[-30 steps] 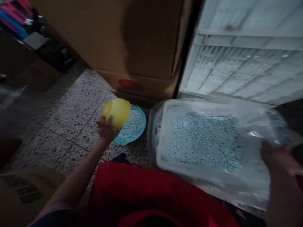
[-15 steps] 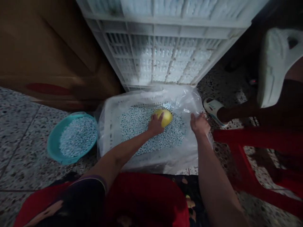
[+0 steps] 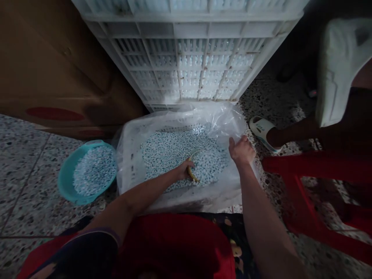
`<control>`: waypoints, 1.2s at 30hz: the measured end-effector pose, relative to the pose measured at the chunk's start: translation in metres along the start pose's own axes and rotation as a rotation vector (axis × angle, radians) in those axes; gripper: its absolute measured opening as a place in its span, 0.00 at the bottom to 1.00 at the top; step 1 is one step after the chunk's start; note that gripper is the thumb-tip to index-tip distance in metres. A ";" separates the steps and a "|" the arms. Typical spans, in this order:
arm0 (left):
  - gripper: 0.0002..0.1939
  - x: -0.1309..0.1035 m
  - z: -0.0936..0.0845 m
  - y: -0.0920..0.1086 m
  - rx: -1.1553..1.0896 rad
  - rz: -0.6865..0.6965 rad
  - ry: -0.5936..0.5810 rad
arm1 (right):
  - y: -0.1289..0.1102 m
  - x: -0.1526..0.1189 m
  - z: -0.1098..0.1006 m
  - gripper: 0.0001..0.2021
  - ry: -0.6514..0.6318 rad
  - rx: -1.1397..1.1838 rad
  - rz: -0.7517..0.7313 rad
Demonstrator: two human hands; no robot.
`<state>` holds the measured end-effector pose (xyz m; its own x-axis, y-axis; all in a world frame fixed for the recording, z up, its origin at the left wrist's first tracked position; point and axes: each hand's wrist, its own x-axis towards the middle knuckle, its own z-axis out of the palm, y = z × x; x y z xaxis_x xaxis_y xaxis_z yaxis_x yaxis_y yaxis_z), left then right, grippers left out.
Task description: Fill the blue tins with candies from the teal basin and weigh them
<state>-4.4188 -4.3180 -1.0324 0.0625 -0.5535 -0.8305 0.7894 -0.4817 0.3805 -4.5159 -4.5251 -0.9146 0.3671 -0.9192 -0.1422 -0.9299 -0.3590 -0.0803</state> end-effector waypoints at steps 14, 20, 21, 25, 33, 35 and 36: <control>0.27 -0.044 -0.044 0.021 -0.086 0.135 0.081 | 0.000 -0.003 -0.002 0.29 0.013 -0.005 -0.004; 0.28 -0.090 -0.049 0.036 -0.185 0.173 0.033 | -0.002 -0.005 -0.004 0.32 -0.014 0.001 0.038; 0.27 -0.100 -0.050 0.039 -0.206 0.181 0.022 | -0.003 -0.005 -0.004 0.33 -0.016 -0.003 0.046; 0.24 -0.144 -0.060 0.054 -0.293 0.217 -0.034 | -0.005 -0.005 -0.006 0.36 -0.039 -0.026 0.104; 0.31 -0.250 -0.127 0.062 -0.417 0.491 0.010 | -0.009 -0.008 -0.005 0.46 -0.060 -0.069 0.205; 0.32 -0.278 -0.156 0.056 -0.444 0.599 0.114 | -0.002 -0.006 0.000 0.49 -0.040 -0.081 0.184; 0.31 -0.291 -0.171 0.052 -0.456 0.647 0.184 | 0.002 -0.003 0.004 0.50 -0.024 -0.107 0.134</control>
<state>-4.2911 -4.0655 -0.8406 0.6596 -0.4881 -0.5716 0.7314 0.2417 0.6377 -4.5187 -4.5220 -0.9179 0.2390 -0.9563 -0.1686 -0.9672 -0.2498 0.0459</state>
